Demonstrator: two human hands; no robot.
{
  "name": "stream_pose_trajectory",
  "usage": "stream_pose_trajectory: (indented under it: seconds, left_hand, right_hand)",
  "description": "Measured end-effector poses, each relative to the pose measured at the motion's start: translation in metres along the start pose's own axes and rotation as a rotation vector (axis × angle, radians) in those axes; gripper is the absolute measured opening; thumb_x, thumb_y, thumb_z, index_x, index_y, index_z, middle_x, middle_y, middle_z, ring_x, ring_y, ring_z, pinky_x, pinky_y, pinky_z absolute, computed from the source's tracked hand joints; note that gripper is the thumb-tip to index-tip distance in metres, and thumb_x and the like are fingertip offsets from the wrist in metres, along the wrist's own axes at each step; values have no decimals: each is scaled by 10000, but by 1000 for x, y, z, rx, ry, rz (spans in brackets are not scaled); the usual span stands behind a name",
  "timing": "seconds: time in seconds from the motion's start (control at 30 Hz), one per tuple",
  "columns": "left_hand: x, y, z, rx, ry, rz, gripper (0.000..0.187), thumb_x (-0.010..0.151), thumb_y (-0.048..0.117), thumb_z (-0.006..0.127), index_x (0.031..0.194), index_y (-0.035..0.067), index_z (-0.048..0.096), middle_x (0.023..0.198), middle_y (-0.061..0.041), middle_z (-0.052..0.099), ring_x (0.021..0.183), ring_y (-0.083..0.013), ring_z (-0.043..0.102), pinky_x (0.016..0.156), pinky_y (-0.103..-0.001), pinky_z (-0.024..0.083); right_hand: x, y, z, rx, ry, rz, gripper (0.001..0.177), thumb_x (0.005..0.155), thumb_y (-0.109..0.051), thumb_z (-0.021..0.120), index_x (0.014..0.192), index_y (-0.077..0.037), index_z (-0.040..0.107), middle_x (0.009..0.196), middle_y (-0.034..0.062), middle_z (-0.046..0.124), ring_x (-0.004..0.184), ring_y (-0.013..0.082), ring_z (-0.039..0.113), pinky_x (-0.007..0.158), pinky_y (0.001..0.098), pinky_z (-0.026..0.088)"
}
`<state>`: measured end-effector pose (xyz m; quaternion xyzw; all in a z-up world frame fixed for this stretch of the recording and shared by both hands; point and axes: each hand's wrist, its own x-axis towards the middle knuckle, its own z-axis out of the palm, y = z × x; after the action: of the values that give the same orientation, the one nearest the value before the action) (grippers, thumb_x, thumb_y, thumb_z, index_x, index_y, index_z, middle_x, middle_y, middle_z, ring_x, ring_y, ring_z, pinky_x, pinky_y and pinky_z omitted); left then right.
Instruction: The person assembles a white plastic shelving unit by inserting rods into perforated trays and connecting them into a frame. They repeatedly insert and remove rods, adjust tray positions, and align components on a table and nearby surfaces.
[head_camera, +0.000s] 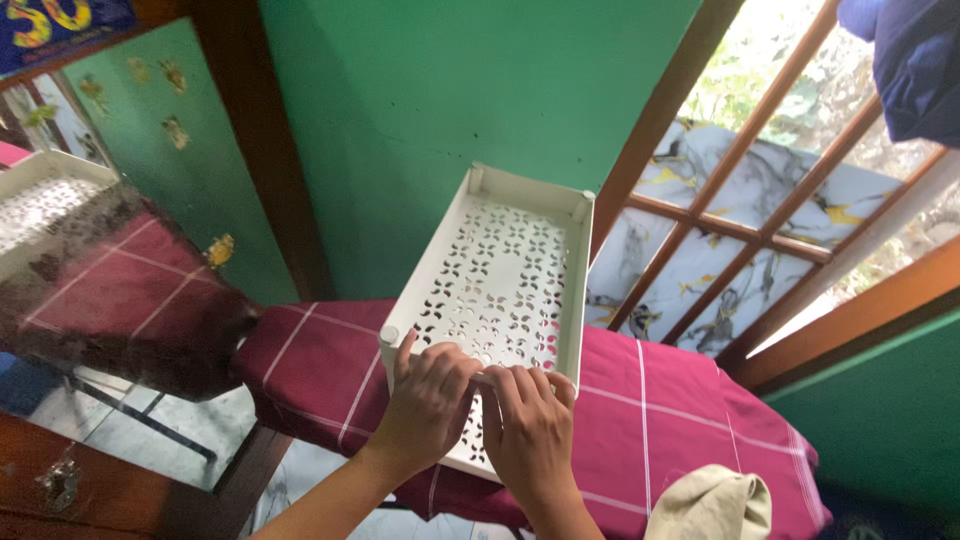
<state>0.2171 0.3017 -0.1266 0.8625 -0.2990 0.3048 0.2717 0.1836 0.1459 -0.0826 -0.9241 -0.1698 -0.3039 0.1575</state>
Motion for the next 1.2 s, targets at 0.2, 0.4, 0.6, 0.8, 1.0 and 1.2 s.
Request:
stream_pose_trajectory:
  seconds: [0.2, 0.4, 0.6, 0.8, 1.0, 1.2]
  left_hand:
    - [4, 17, 7, -6, 20, 70, 307, 932, 130, 602, 1232, 110, 543, 1134, -58, 584, 1243, -250, 544, 1206, -562, 195]
    - [36, 52, 21, -23, -68, 247, 270, 959, 130, 594, 1225, 106, 553, 1123, -66, 589, 1245, -254, 544, 1222, -556, 199]
    - [63, 92, 26, 12, -177, 449, 295, 910, 114, 603, 1201, 65, 596, 1081, -66, 616, 1186, -244, 572, 1222, -522, 234]
    - [76, 119, 38, 69, -257, 634, 168, 968, 132, 584, 1114, 74, 644, 1105, -51, 635, 1198, -204, 581, 1259, -408, 272]
    - [55, 147, 87, 250, -185, 745, 337, 846, 231, 575, 1142, 101, 670, 1130, -27, 684, 1213, -197, 581, 1205, -368, 253]
    - [13, 166, 161, 427, -290, 853, 365, 910, 300, 546, 1162, 63, 661, 1178, -54, 692, 1236, -190, 588, 1184, -336, 302]
  right_hand:
    - [-15, 21, -5, 35, 168, -41, 124, 889, -159, 707, 1007, -131, 684, 890, 32, 702, 825, 188, 665, 888, 373, 415]
    - [-36, 58, -26, 58, 326, 59, 129, 872, -182, 738, 974, -116, 696, 868, 31, 720, 814, 198, 678, 876, 370, 389]
    - [-69, 86, -36, 125, 484, 162, 213, 811, -53, 760, 1001, -72, 666, 887, 43, 712, 858, 223, 678, 923, 371, 375]
    - [-114, 109, -19, 220, 547, 306, 339, 758, 14, 744, 1072, -64, 641, 952, 54, 682, 895, 239, 662, 966, 373, 403]
    - [-196, 160, 33, 492, 578, 452, 345, 825, -10, 748, 1153, -9, 643, 1085, 72, 649, 1067, 228, 546, 985, 330, 432]
    - [-281, 223, 92, 1224, 460, 573, 363, 938, -25, 672, 1279, 51, 572, 1171, 84, 665, 1111, 156, 645, 974, 289, 519]
